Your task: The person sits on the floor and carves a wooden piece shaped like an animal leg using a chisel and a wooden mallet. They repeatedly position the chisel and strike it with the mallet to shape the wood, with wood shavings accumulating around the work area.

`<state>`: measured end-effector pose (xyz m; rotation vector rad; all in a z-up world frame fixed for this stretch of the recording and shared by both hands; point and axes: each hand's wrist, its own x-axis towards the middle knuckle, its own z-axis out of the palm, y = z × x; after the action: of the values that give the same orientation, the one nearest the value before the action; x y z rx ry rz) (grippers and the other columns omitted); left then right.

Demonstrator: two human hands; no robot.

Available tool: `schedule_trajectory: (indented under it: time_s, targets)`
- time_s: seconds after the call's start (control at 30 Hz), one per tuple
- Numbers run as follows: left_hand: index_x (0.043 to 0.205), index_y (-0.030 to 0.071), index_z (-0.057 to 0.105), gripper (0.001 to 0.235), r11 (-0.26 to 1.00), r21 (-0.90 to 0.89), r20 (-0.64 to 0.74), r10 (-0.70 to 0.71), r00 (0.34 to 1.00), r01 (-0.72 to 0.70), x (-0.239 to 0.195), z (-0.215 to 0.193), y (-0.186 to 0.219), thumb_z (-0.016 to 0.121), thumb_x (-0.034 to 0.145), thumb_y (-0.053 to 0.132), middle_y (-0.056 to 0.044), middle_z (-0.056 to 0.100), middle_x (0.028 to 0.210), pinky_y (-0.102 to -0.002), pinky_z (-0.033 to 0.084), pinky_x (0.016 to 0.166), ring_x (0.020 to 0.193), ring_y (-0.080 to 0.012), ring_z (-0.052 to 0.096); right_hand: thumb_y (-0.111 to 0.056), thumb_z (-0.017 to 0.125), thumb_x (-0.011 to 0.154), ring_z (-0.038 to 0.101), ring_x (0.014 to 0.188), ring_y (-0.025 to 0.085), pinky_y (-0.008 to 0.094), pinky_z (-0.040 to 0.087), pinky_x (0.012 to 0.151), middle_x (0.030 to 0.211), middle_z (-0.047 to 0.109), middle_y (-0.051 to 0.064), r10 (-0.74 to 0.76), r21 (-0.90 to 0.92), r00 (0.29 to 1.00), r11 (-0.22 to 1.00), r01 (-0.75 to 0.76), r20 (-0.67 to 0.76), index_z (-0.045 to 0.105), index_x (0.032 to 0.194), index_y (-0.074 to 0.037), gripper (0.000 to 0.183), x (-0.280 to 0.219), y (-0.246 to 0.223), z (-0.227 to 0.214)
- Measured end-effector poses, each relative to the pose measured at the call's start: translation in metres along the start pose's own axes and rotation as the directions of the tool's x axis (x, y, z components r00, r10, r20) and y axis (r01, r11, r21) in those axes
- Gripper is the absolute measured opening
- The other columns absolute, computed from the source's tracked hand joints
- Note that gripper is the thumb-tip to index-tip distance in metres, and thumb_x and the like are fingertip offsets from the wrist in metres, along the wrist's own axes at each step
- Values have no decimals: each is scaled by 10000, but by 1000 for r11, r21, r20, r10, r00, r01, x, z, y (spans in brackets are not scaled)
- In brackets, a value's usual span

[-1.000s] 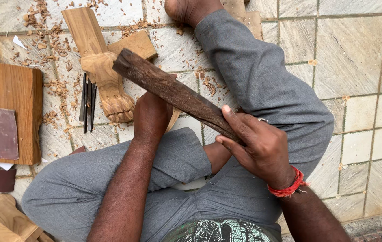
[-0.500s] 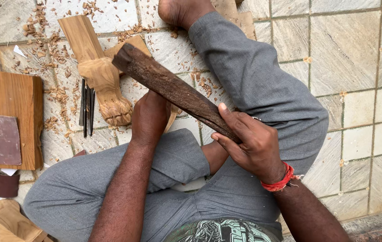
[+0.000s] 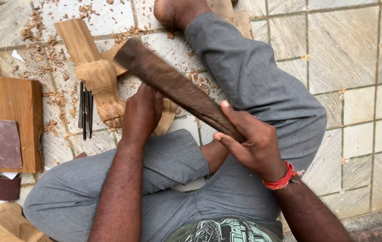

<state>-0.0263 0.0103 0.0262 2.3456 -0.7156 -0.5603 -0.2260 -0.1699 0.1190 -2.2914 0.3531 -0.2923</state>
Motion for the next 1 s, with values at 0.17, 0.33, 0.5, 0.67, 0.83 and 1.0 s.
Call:
schedule_trajectory:
  time_s: [0.17,0.33,0.5,0.67,0.83,1.0]
  targets:
    - [1253,137,615,220,998,-53,-27,-36,999,35,1,-4,7,589,1059,237,-120,737,905,-427,624,618,712,-253,760,-162,850,872,748,965,170,279,597,811,1116,748,149,54,120,998,991,-50,-24,549,1479,-7,696,-5,10,0]
    - [1236,133,613,200,996,-87,-46,19,999,-23,5,-3,7,570,1076,244,-101,737,942,-390,640,595,704,-224,767,-142,841,885,748,1016,179,279,608,834,1170,741,167,43,145,999,989,-38,-31,530,1494,-6,698,-5,14,2]
    - [1263,115,607,240,1000,-22,-3,-18,1000,18,5,5,0,563,1071,253,-127,726,877,-411,632,591,687,-258,757,-160,857,874,752,986,179,272,606,813,1126,742,160,-25,113,999,993,29,-38,533,1488,-18,709,-2,11,1]
    - [1227,25,551,290,999,25,-26,43,999,-43,5,13,-6,601,1059,256,-168,726,852,-462,637,665,750,-327,762,-192,864,862,753,859,182,300,613,708,1048,758,137,-77,-62,996,995,79,35,581,1450,-44,670,8,2,-2]
    - [1164,63,560,231,995,26,17,-92,996,91,3,16,-5,607,1050,259,-175,736,811,-506,625,709,794,-369,760,-233,841,884,757,835,171,300,612,673,1046,755,114,-92,-99,995,990,96,48,609,1432,-85,613,14,-8,-5]
    - [1193,43,550,258,997,78,-14,-27,1000,28,3,13,2,606,1055,255,-195,732,851,-537,601,728,822,-410,740,-230,854,846,751,794,200,323,606,666,1020,763,123,-61,-195,995,978,74,76,659,1390,-85,596,15,-17,-8]
